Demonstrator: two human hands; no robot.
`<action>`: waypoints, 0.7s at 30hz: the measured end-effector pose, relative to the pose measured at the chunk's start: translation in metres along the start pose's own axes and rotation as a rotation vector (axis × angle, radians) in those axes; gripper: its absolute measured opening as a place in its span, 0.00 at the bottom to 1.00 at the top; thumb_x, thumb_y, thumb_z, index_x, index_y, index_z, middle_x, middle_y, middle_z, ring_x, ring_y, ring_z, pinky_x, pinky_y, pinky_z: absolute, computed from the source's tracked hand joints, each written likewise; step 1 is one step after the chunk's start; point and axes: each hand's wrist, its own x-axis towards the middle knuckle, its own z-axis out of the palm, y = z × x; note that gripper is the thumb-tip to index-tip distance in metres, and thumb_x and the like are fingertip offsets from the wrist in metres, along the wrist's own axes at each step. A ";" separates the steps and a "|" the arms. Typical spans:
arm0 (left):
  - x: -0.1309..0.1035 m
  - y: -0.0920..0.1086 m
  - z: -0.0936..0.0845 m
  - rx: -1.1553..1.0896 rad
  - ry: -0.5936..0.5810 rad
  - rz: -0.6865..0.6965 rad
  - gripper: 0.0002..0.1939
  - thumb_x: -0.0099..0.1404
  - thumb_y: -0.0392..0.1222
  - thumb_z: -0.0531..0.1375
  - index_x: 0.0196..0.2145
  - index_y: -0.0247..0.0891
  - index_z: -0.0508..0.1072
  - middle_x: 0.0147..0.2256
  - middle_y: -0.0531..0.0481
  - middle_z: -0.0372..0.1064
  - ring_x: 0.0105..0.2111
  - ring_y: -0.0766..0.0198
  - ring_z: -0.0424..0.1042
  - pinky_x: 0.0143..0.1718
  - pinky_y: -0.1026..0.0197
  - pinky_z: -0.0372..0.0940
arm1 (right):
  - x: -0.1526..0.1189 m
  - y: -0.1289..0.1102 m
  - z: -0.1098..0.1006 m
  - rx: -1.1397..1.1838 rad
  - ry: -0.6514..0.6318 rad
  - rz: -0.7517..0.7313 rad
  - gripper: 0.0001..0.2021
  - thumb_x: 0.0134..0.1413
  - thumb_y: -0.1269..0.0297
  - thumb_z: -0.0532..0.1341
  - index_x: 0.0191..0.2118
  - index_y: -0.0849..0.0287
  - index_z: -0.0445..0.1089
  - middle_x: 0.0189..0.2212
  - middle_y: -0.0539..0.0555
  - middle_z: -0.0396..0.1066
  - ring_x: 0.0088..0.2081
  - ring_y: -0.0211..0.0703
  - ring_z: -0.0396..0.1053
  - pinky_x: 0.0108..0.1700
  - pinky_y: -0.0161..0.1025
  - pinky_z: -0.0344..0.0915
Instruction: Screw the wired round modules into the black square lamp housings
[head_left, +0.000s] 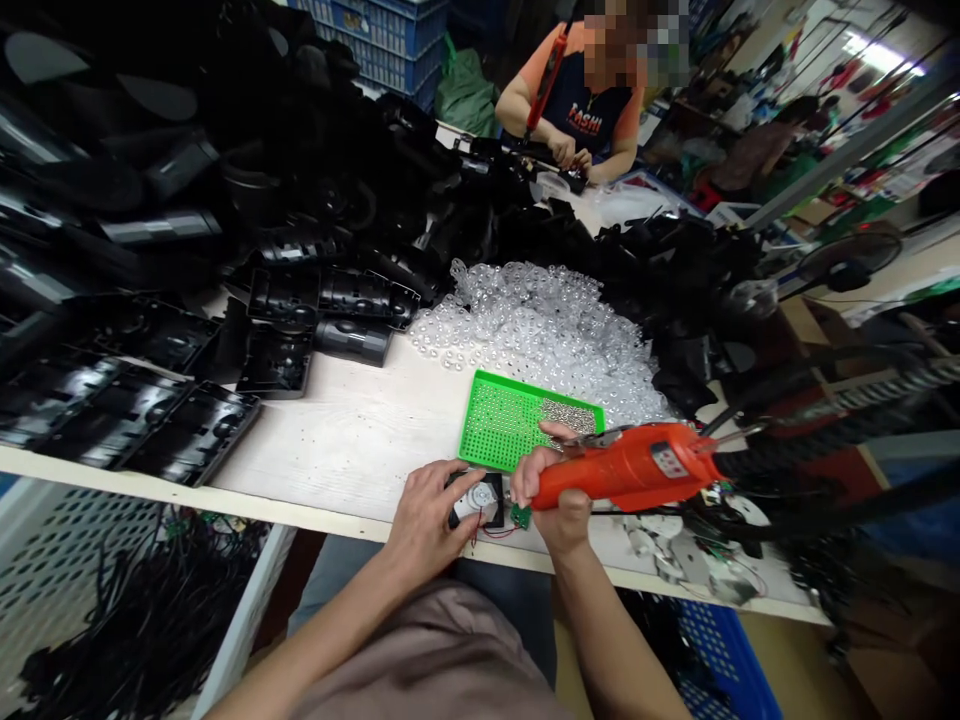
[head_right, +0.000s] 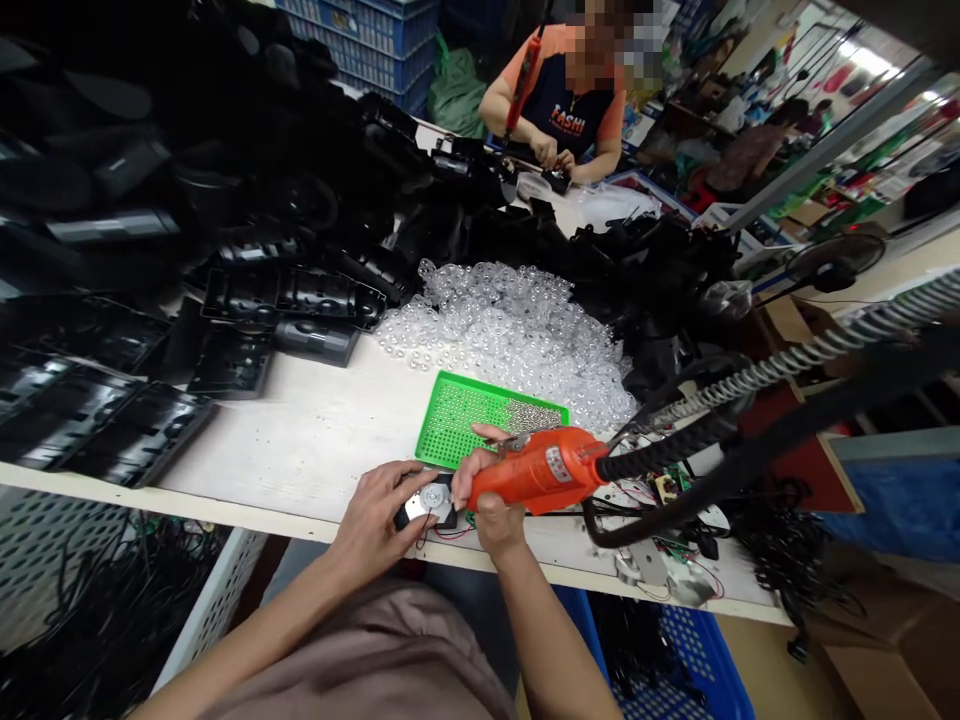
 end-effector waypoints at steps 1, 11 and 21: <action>0.000 -0.001 0.002 0.002 0.010 0.001 0.17 0.63 0.40 0.61 0.51 0.43 0.70 0.48 0.45 0.70 0.49 0.53 0.67 0.47 0.50 0.62 | 0.000 0.000 0.000 -0.004 -0.003 -0.003 0.31 0.40 0.36 0.65 0.44 0.54 0.67 0.16 0.42 0.58 0.14 0.35 0.54 0.17 0.34 0.56; -0.003 -0.012 0.013 -0.043 0.016 -0.040 0.11 0.65 0.44 0.61 0.45 0.42 0.71 0.47 0.45 0.71 0.48 0.54 0.68 0.48 0.51 0.61 | 0.004 0.005 -0.004 -0.058 -0.004 0.001 0.30 0.40 0.32 0.61 0.38 0.55 0.66 0.16 0.42 0.55 0.15 0.35 0.55 0.19 0.35 0.58; -0.003 -0.010 0.012 -0.048 -0.007 -0.047 0.10 0.66 0.45 0.59 0.45 0.42 0.70 0.47 0.46 0.71 0.48 0.54 0.68 0.47 0.51 0.61 | 0.001 0.021 -0.007 -0.045 -0.103 0.030 0.24 0.44 0.42 0.65 0.44 0.51 0.64 0.17 0.41 0.58 0.16 0.35 0.55 0.20 0.35 0.58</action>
